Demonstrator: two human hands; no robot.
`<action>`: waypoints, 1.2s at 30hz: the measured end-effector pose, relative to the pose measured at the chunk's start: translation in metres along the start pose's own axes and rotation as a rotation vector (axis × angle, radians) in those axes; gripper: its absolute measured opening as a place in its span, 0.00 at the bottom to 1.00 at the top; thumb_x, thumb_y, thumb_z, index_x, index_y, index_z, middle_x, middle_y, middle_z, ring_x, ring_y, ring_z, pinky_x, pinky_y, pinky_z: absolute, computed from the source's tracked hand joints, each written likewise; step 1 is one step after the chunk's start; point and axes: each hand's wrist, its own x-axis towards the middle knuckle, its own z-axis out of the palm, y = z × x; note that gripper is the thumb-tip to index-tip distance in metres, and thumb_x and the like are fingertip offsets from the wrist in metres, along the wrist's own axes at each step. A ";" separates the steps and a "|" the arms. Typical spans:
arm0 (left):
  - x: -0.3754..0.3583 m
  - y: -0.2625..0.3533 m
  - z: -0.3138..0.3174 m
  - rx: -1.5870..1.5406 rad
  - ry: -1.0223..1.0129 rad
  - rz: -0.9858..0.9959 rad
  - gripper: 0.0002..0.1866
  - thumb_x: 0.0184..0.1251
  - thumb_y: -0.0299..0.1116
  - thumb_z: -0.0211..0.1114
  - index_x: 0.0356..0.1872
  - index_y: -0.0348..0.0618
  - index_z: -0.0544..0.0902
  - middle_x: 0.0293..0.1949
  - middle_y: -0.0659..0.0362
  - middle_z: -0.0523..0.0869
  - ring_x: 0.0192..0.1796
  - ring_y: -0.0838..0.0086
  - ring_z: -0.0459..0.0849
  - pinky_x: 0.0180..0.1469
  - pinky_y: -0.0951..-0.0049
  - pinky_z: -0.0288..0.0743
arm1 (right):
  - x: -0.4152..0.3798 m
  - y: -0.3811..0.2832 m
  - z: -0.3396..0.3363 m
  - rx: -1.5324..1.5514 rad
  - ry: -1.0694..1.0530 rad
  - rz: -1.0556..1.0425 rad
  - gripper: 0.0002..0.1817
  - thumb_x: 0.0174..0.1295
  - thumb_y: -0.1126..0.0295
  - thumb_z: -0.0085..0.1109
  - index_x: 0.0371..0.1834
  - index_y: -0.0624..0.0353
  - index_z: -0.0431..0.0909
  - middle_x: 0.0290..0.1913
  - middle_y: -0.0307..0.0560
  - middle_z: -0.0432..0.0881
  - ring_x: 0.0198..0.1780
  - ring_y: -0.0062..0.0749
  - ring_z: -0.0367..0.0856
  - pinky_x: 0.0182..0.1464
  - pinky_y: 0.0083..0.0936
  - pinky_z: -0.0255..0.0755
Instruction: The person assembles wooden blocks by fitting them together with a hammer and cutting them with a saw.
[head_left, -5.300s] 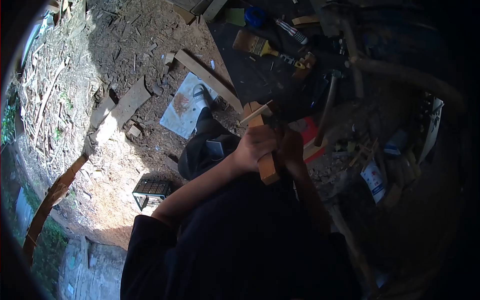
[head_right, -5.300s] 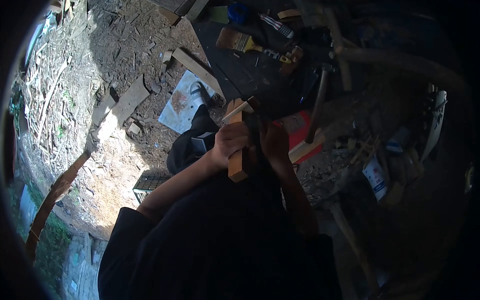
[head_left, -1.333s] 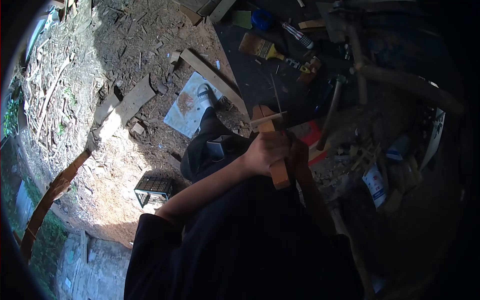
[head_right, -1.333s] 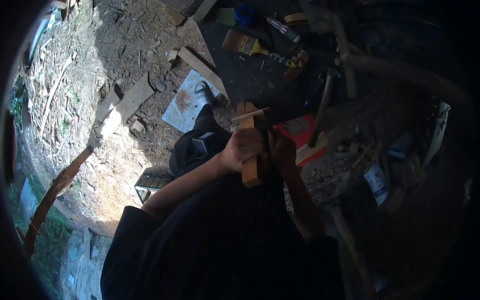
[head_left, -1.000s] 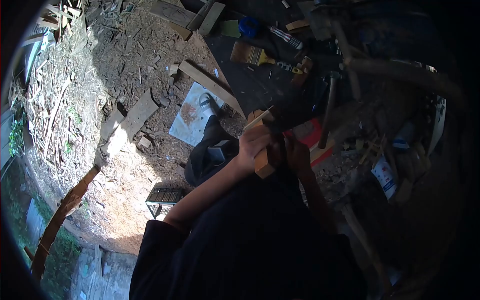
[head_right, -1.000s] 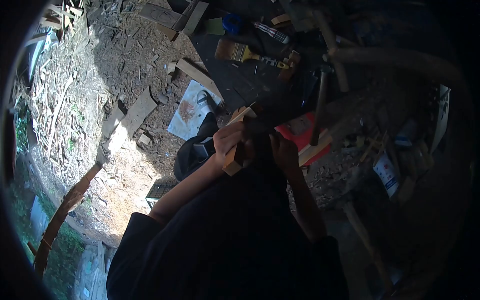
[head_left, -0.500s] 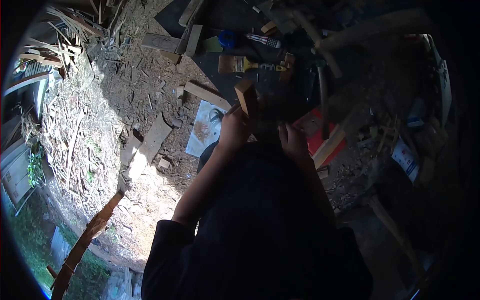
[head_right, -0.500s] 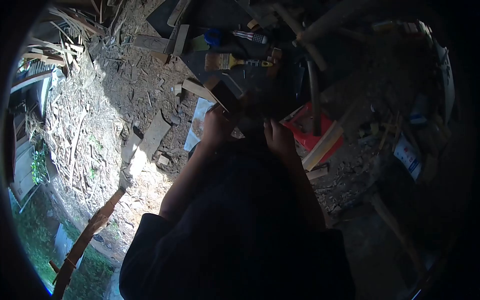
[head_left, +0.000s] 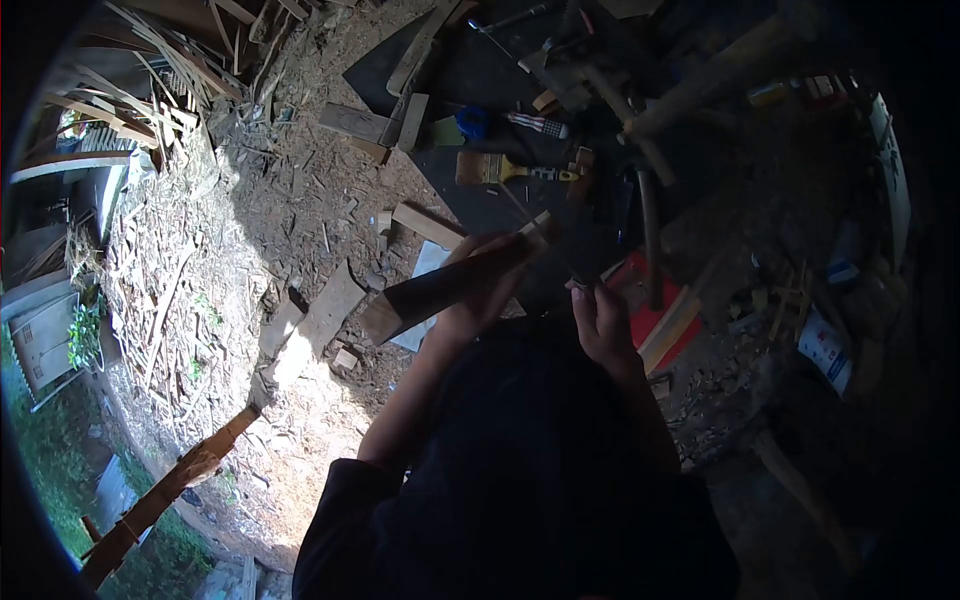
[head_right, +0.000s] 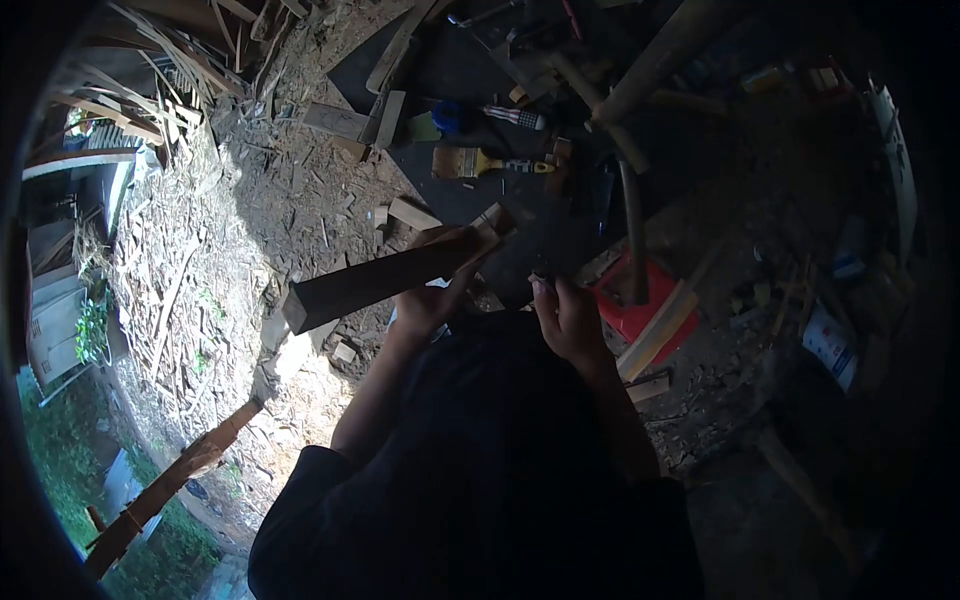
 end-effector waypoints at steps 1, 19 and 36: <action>0.005 0.015 -0.006 0.025 -0.001 0.020 0.24 0.65 0.26 0.81 0.62 0.37 0.86 0.54 0.49 0.90 0.49 0.65 0.93 0.51 0.67 0.88 | 0.002 -0.012 -0.006 0.005 -0.023 0.003 0.09 0.79 0.72 0.57 0.53 0.65 0.82 0.35 0.57 0.89 0.36 0.49 0.92 0.35 0.38 0.80; 0.020 0.118 -0.050 0.199 0.074 0.293 0.25 0.57 0.25 0.80 0.58 0.43 0.88 0.54 0.50 0.90 0.53 0.57 0.88 0.50 0.56 0.83 | 0.003 -0.089 -0.021 0.105 0.151 -0.189 0.10 0.79 0.75 0.55 0.55 0.71 0.81 0.33 0.45 0.83 0.31 0.25 0.82 0.35 0.24 0.72; -0.011 0.136 -0.064 -0.482 -0.051 -0.236 0.35 0.68 0.40 0.77 0.71 0.31 0.77 0.59 0.49 0.88 0.61 0.61 0.88 0.63 0.61 0.81 | 0.028 -0.117 -0.033 0.595 0.005 -0.135 0.12 0.75 0.80 0.64 0.58 0.72 0.80 0.53 0.52 0.89 0.36 0.12 0.78 0.38 0.13 0.69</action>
